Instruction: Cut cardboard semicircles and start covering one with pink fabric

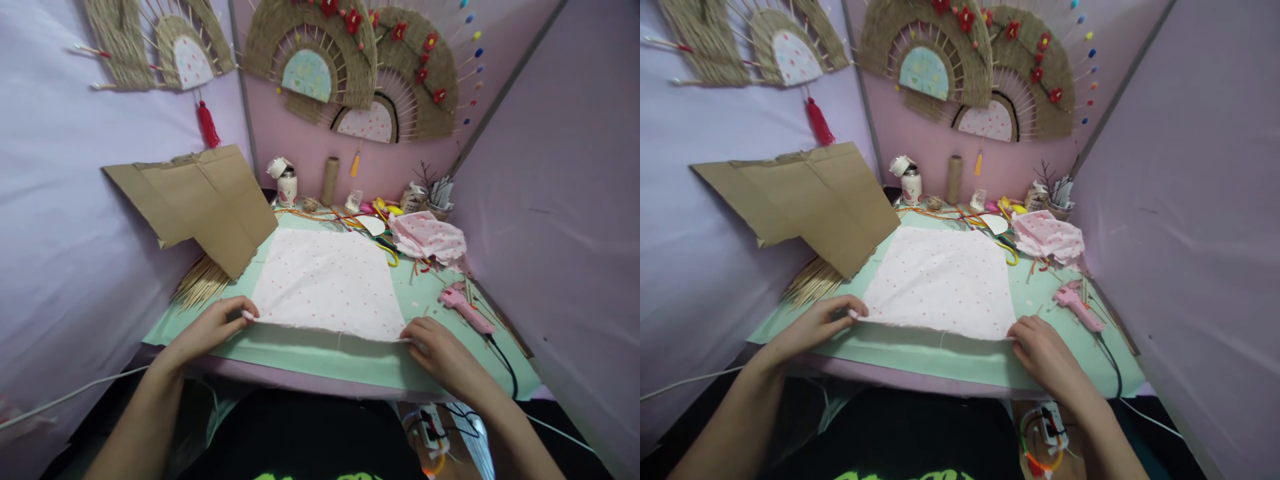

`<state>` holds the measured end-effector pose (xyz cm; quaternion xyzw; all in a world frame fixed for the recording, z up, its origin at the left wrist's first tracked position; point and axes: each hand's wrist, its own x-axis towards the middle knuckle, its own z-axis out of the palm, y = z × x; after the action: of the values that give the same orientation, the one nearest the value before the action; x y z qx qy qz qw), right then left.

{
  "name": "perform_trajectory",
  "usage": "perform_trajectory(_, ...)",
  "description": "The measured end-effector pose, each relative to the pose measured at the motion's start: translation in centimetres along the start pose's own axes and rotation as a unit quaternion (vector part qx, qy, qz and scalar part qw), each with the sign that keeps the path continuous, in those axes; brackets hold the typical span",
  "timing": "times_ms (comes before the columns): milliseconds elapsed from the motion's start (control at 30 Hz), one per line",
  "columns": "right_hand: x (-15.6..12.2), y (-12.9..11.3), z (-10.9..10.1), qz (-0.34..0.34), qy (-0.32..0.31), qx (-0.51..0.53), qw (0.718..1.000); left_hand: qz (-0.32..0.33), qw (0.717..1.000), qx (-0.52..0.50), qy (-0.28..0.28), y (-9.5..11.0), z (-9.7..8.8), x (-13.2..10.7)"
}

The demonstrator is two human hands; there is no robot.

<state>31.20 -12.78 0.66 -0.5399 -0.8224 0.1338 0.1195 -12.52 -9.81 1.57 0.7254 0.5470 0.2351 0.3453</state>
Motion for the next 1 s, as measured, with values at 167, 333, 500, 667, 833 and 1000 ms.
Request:
perform_trajectory(167,0.3,0.4,-2.4,0.039,-0.046,0.133,0.989,-0.012,0.999,0.008,0.032,0.0,-0.5,0.2)
perform_trajectory(333,5.6,2.2,-1.6,0.124,0.029,0.25,0.96,-0.05,0.981,-0.017,0.185,-0.6,1.1,4.2)
perform_trajectory(500,10.0,3.7,1.8,0.177,0.134,0.256,0.941,-0.055,0.957,0.077,0.274,-1.3,3.0,7.1)
perform_trajectory(667,11.0,4.4,2.2,0.188,0.181,0.164,0.951,-0.044,0.949,0.145,0.276,-0.6,2.6,8.2)
perform_trajectory(833,11.9,4.7,2.6,0.208,0.169,0.122,0.956,-0.073,0.947,0.218,0.225,-0.4,2.7,8.7)
perform_trajectory(1000,10.3,3.8,2.6,0.183,0.227,0.079,0.953,-0.049,0.93,0.276,0.238,0.0,3.0,6.9)
